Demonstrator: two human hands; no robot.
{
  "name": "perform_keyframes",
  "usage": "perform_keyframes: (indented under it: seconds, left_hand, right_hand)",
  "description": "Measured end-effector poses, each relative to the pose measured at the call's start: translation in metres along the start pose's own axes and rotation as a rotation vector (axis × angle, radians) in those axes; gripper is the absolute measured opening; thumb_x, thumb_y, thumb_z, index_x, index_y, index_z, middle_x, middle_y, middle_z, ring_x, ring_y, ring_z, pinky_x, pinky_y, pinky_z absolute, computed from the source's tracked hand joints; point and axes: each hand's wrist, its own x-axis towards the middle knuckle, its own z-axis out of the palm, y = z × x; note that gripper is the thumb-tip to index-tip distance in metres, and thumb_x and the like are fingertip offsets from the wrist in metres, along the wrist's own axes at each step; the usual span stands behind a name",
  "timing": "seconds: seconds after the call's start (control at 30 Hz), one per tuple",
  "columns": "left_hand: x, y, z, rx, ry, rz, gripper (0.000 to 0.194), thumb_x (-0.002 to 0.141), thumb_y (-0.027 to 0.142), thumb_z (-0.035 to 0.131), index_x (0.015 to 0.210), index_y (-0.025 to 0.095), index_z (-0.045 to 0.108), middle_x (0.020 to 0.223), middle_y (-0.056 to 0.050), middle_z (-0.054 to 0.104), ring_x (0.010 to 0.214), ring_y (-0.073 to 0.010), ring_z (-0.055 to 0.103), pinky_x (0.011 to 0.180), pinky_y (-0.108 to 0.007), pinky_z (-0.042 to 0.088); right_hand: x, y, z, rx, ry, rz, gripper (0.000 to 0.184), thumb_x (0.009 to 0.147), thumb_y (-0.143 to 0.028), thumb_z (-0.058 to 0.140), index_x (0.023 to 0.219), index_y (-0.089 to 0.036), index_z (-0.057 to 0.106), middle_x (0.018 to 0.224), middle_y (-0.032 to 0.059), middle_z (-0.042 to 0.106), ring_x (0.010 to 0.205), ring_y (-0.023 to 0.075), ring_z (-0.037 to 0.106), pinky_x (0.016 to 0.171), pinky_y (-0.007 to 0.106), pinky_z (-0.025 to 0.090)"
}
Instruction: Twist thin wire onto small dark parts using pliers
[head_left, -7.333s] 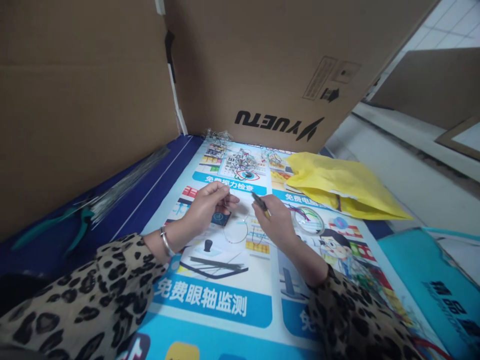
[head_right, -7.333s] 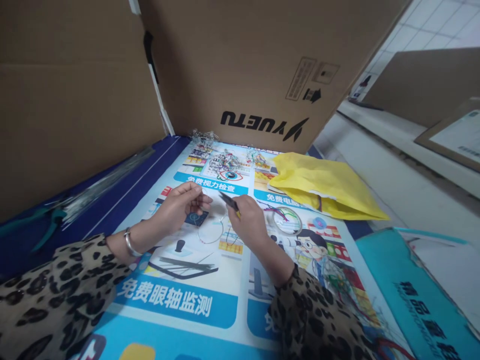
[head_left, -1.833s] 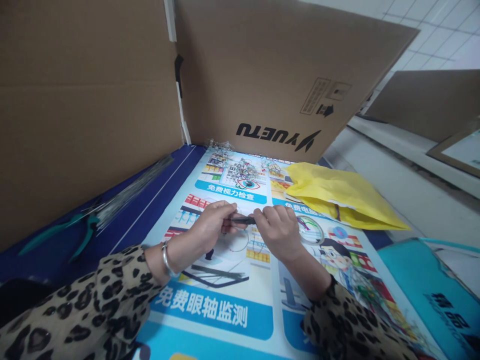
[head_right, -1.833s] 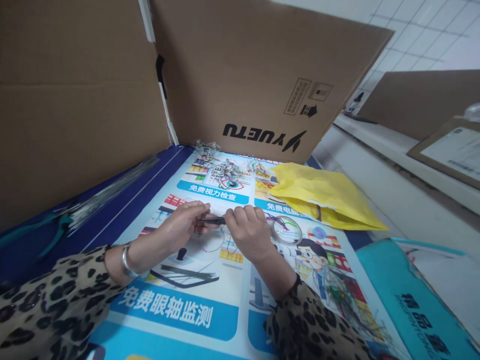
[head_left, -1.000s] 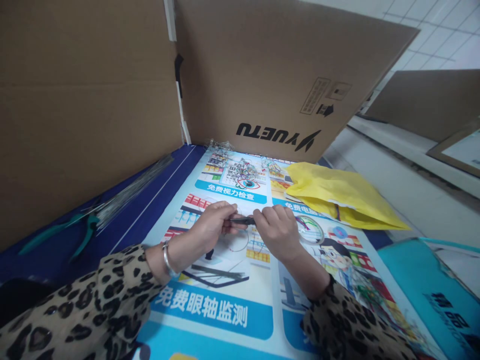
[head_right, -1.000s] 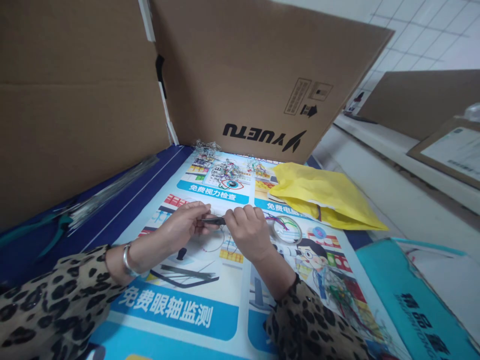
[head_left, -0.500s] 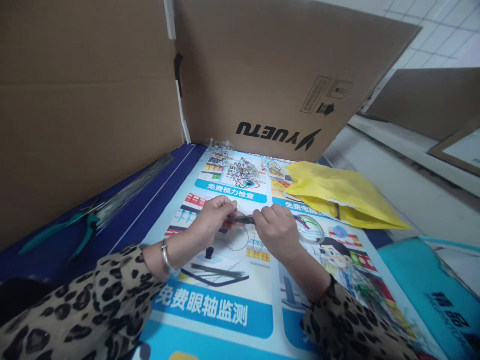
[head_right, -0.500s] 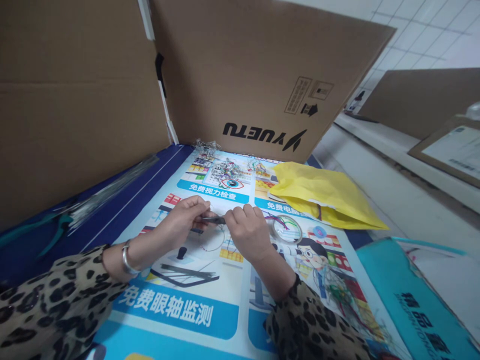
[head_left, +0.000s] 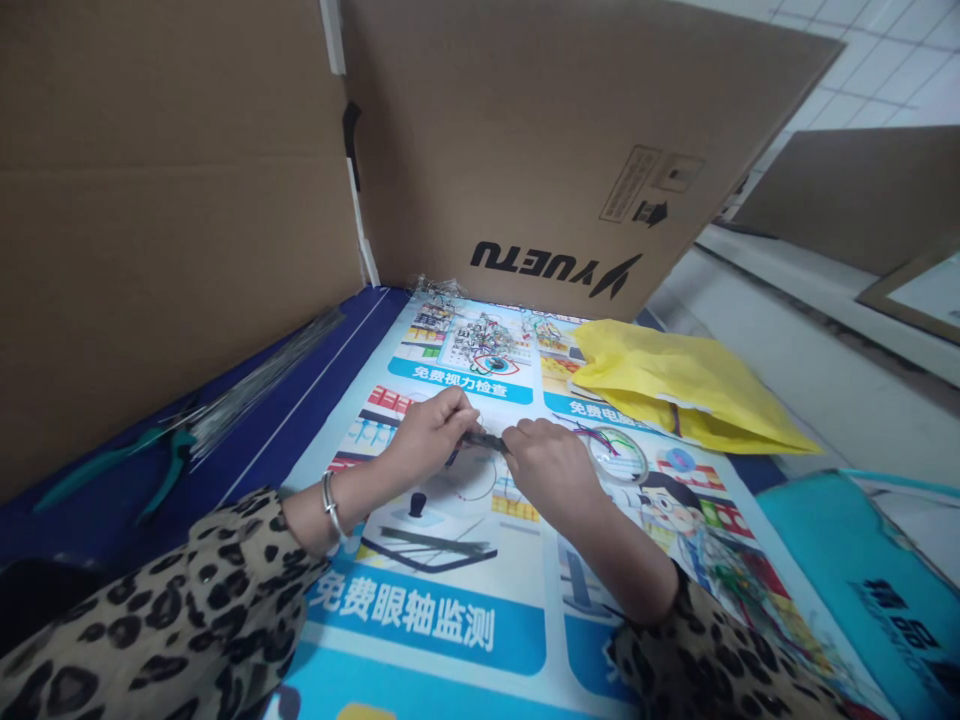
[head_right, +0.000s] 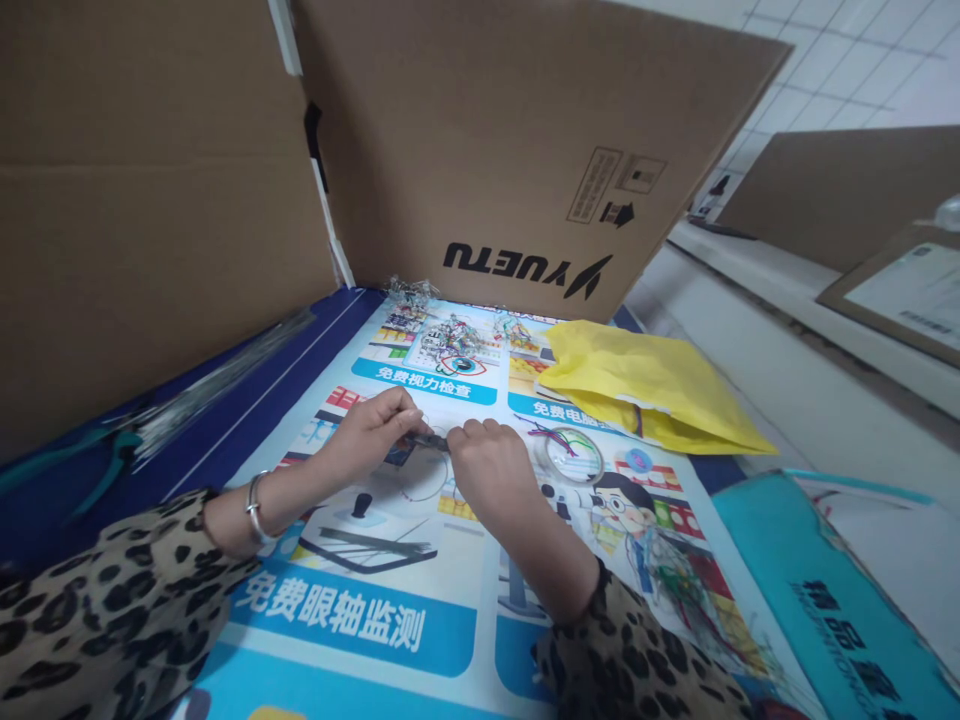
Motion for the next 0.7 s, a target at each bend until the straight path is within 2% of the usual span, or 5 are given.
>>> perform_keyframes:
  seconds: [0.17, 0.3, 0.47, 0.57, 0.7]
  left_hand:
    - [-0.002, 0.005, -0.003, 0.207, -0.068, 0.114, 0.016, 0.081, 0.028, 0.045, 0.069, 0.021, 0.053, 0.061, 0.004, 0.056, 0.057, -0.0111, 0.049, 0.055, -0.021, 0.033]
    - [-0.001, 0.003, -0.004, 0.281, -0.117, 0.134, 0.017, 0.082, 0.029, 0.043, 0.07, 0.021, 0.052, 0.057, 0.005, 0.051, 0.055, -0.0103, 0.046, 0.053, -0.021, 0.032]
    - [0.006, -0.001, -0.006, 0.078, -0.069, 0.043, 0.02, 0.081, 0.032, 0.043, 0.073, 0.018, 0.055, 0.07, 0.0, 0.06, 0.066, -0.0119, 0.054, 0.06, -0.023, 0.041]
    - [0.01, -0.004, -0.007, -0.054, -0.053, -0.03, 0.021, 0.08, 0.034, 0.046, 0.073, 0.016, 0.056, 0.072, -0.002, 0.062, 0.069, -0.013, 0.056, 0.062, -0.024, 0.044]
    - [0.012, -0.01, -0.008, -0.043, -0.051, 0.008, 0.02, 0.078, 0.033, 0.05, 0.07, 0.016, 0.058, 0.069, 0.0, 0.06, 0.067, -0.0114, 0.053, 0.063, -0.023, 0.042]
  right_hand:
    - [0.0, 0.0, -0.006, 0.087, -0.171, 0.066, 0.009, 0.078, -0.027, 0.055, 0.073, -0.021, 0.059, 0.071, 0.0018, 0.063, 0.063, 0.0151, 0.055, 0.049, 0.027, 0.021]
    - [0.001, 0.004, -0.008, 0.138, -0.238, 0.082, 0.014, 0.08, -0.034, 0.053, 0.076, -0.022, 0.06, 0.074, 0.0014, 0.064, 0.065, 0.0148, 0.056, 0.05, 0.025, 0.024]
    - [0.002, 0.014, -0.005, 0.215, -0.205, 0.068, 0.019, 0.083, -0.035, 0.047, 0.08, -0.021, 0.059, 0.081, 0.0025, 0.062, 0.076, 0.0155, 0.055, 0.059, 0.024, 0.03]
    - [0.002, 0.019, 0.001, 0.254, -0.163, 0.141, 0.021, 0.084, -0.035, 0.045, 0.082, -0.02, 0.06, 0.082, 0.0036, 0.061, 0.079, 0.0155, 0.052, 0.065, 0.024, 0.033]
    - [0.002, 0.019, 0.01, 0.316, -0.111, 0.206, 0.022, 0.084, -0.037, 0.045, 0.082, -0.019, 0.059, 0.08, 0.0041, 0.059, 0.081, 0.016, 0.051, 0.069, 0.025, 0.033]
